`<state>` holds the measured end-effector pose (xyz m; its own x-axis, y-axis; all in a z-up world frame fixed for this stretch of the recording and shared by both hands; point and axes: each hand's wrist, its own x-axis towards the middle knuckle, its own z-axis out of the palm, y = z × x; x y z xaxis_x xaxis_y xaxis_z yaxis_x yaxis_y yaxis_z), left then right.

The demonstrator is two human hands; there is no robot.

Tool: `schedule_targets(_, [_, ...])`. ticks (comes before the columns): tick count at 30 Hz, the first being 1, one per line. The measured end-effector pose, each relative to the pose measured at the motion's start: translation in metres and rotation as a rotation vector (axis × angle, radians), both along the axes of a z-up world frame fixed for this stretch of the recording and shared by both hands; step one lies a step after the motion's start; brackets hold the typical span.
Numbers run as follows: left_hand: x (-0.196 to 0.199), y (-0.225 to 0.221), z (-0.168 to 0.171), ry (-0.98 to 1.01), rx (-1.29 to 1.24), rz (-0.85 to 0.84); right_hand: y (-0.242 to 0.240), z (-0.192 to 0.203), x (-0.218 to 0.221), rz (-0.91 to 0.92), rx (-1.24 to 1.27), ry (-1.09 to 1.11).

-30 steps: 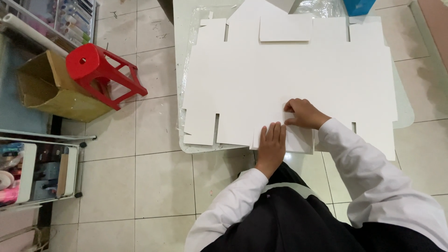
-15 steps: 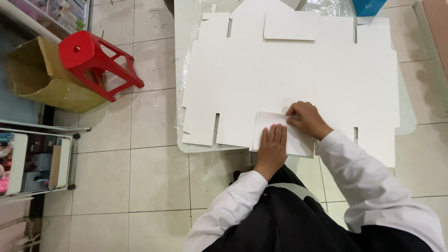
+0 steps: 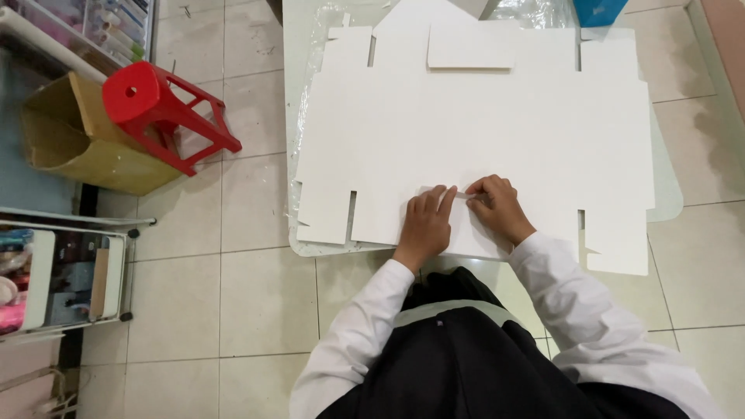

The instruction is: Assembling a large white cardboard box by folding its flaps and panels on a work table.

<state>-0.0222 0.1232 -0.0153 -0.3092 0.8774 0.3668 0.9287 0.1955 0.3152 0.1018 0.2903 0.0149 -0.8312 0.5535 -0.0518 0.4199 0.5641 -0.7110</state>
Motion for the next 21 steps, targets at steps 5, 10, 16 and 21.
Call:
schedule_targets(5, [-0.001,-0.001,0.021,0.082,-0.177,-0.010,-0.002,-0.006,0.003,0.005,-0.028,0.013])
schedule_targets(10, [-0.003,0.000,0.025,0.024,-0.163,-0.032,0.012,0.008,0.014,0.066,-0.056,-0.063])
schedule_targets(16, [-0.001,-0.001,0.027,0.040,-0.152,-0.010,0.008,0.041,0.031,0.089,0.222,-0.240])
schedule_targets(21, [-0.001,0.000,0.033,0.027,-0.150,0.002,0.003,0.028,0.033,0.011,0.245,-0.240])
